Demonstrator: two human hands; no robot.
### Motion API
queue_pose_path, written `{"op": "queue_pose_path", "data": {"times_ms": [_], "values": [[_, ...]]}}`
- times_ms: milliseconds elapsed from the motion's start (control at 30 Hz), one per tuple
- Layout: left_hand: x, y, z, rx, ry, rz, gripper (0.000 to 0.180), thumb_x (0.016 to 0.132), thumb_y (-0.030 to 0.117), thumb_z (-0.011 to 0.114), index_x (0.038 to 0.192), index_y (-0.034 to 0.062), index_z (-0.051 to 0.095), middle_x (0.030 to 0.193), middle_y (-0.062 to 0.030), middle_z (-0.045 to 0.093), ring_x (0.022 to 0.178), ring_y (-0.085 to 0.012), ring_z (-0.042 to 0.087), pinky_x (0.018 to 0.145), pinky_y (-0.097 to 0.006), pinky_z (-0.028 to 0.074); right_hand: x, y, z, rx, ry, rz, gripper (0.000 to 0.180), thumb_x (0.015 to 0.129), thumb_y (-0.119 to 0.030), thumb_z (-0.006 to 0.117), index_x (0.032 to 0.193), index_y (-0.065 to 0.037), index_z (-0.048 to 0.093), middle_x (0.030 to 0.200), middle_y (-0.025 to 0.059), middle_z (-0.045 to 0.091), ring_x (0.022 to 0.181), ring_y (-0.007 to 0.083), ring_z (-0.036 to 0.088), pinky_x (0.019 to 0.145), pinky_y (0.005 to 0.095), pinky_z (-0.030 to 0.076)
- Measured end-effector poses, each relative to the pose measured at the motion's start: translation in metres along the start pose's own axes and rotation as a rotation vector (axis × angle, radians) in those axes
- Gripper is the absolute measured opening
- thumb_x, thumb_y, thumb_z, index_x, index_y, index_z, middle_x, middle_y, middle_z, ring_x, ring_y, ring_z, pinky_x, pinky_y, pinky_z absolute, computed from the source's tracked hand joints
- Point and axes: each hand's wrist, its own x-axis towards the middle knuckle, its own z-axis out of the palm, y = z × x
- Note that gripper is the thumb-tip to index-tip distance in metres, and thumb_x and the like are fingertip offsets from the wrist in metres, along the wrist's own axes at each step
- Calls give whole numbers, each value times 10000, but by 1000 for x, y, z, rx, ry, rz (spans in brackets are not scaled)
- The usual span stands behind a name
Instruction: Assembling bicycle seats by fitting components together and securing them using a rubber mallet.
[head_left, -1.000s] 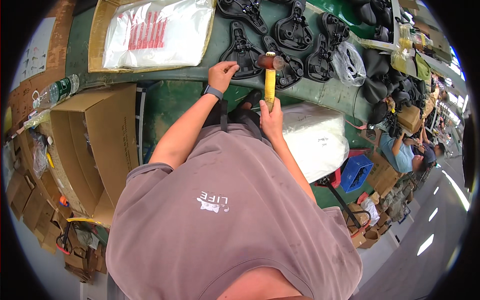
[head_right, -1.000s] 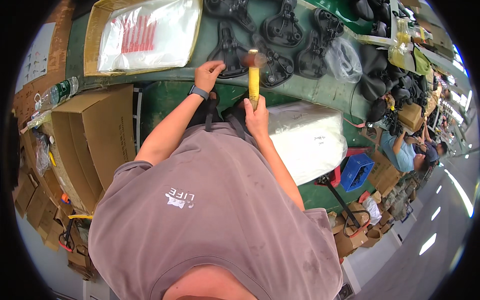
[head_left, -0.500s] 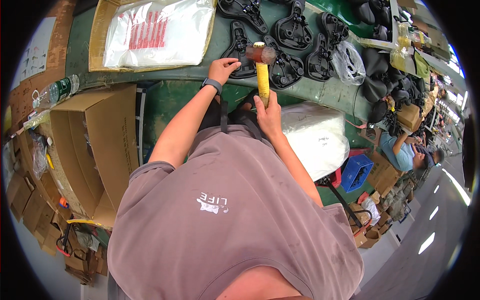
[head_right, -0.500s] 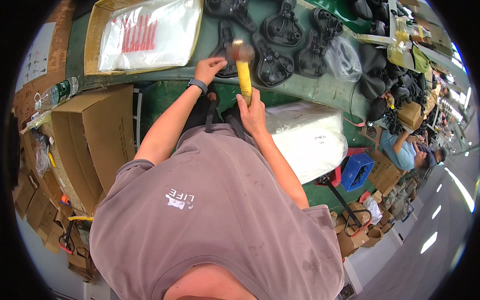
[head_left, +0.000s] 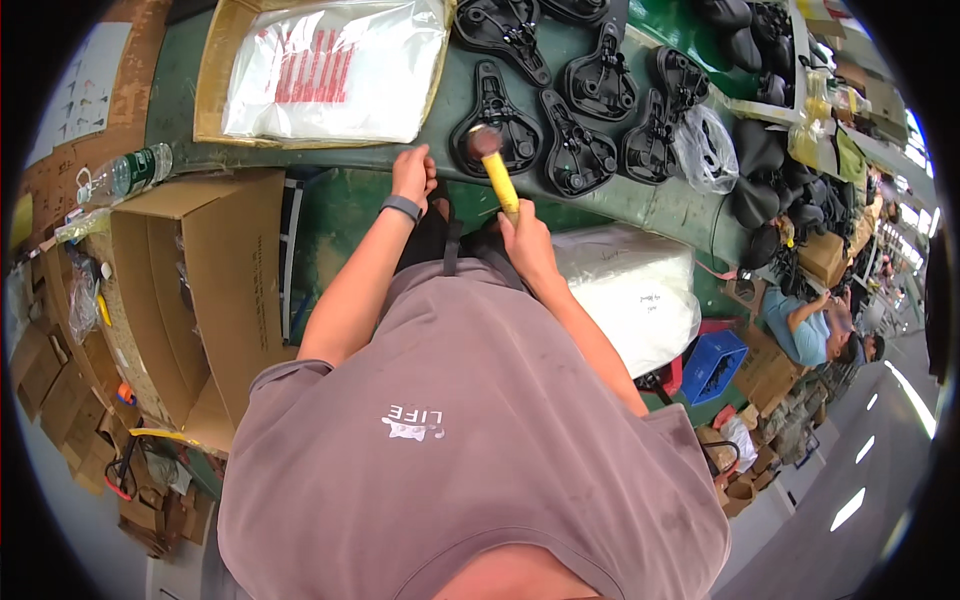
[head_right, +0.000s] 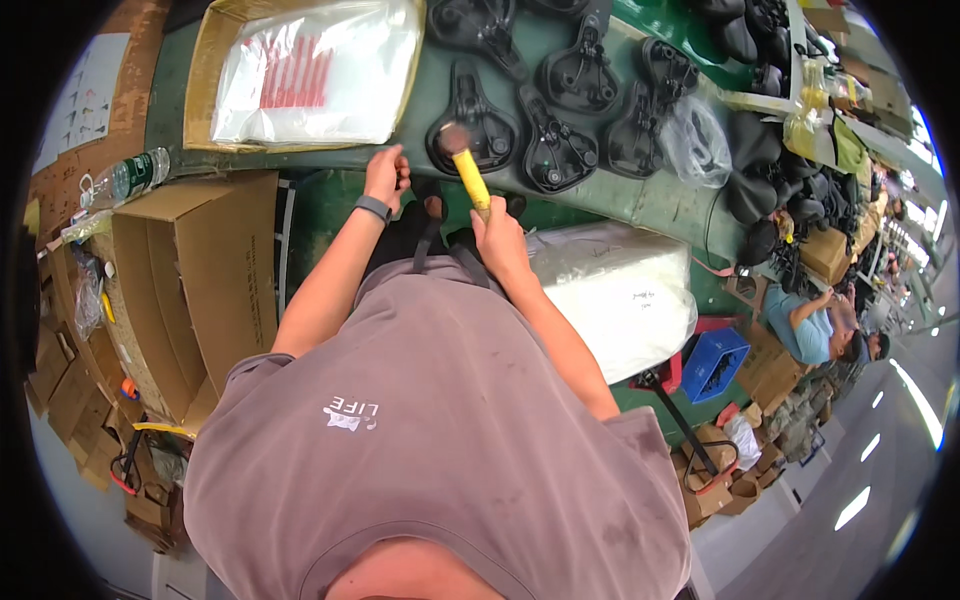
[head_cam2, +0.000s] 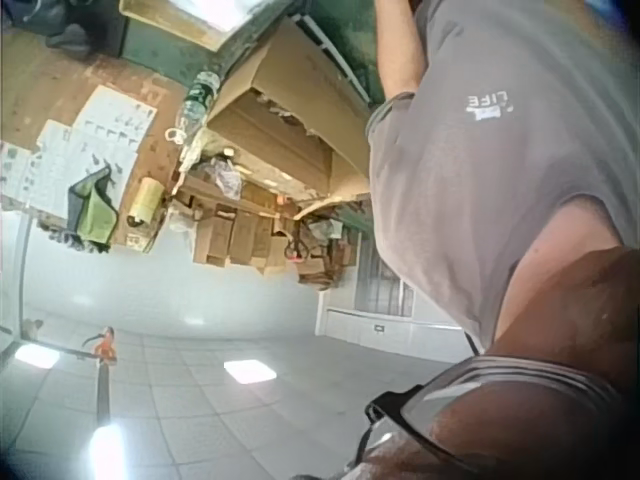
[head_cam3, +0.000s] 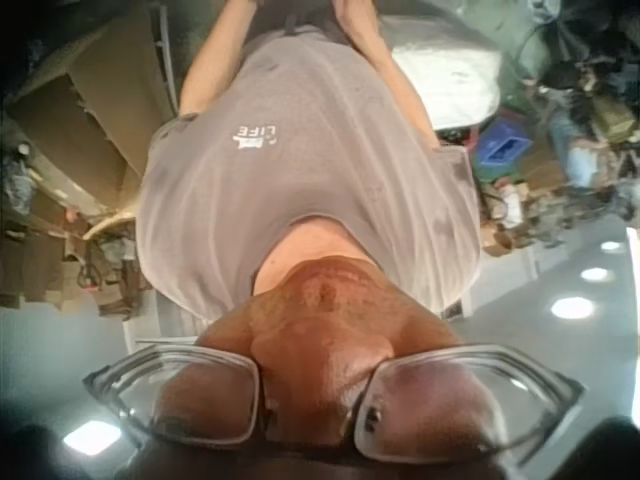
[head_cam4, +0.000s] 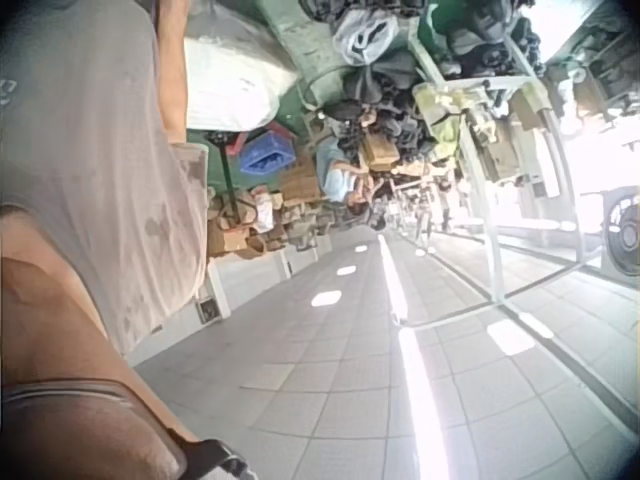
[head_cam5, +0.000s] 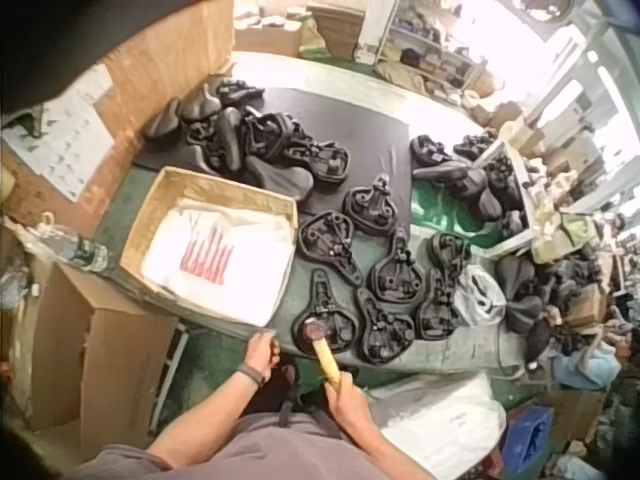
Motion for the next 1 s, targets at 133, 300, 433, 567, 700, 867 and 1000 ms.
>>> {"op": "queue_pose_path", "data": {"times_ms": [133,300,433,567,700,867,1000], "values": [[-18,1,-28,-61,-100,-221,161,1091,240,605,1123,87,642,859,-42,656,669,-185,587,613,-322,482,4,-36,-34,276,213,58,390,1107,-303,716,1294,-14,533,933,291,763,908,556,734,727,600,532],[-45,48,21,-74,-248,-281,219,1159,284,585,1209,72,606,918,-26,623,665,-127,521,572,-268,419,16,-38,-70,542,145,269,337,1126,-287,712,1270,-29,551,752,103,677,528,193,629,480,399,479],[-31,77,71,267,-387,-131,360,1190,422,586,1106,74,626,859,2,592,635,-59,476,502,-225,333,28,-35,-85,775,190,294,270,1143,-287,692,1202,-66,549,692,-10,553,466,90,517,394,298,407],[-11,106,126,87,-330,-130,320,1190,266,544,1349,15,665,928,-37,647,698,-94,532,569,-245,421,51,-30,-104,817,169,319,278,1147,-283,686,1234,-56,552,700,-2,568,467,96,520,398,308,413],[38,131,188,80,-326,89,360,1183,187,572,1496,7,581,1010,-43,665,758,-85,534,609,-237,450,102,-25,-127,782,129,285,326,1140,-307,697,1273,-41,563,709,10,588,483,103,539,414,321,424],[109,173,264,228,-154,399,235,1136,221,679,1246,18,722,939,-28,758,711,-75,617,594,-259,498,184,-20,-153,698,88,229,377,1133,-327,706,1295,-13,575,731,42,625,518,142,582,483,357,469],[160,187,287,763,59,988,249,1038,274,799,1096,33,832,938,-107,814,812,-208,767,713,-353,593,237,-23,-171,679,78,210,392,1132,-333,705,1321,-13,580,736,50,641,539,157,599,504,371,485]]}}
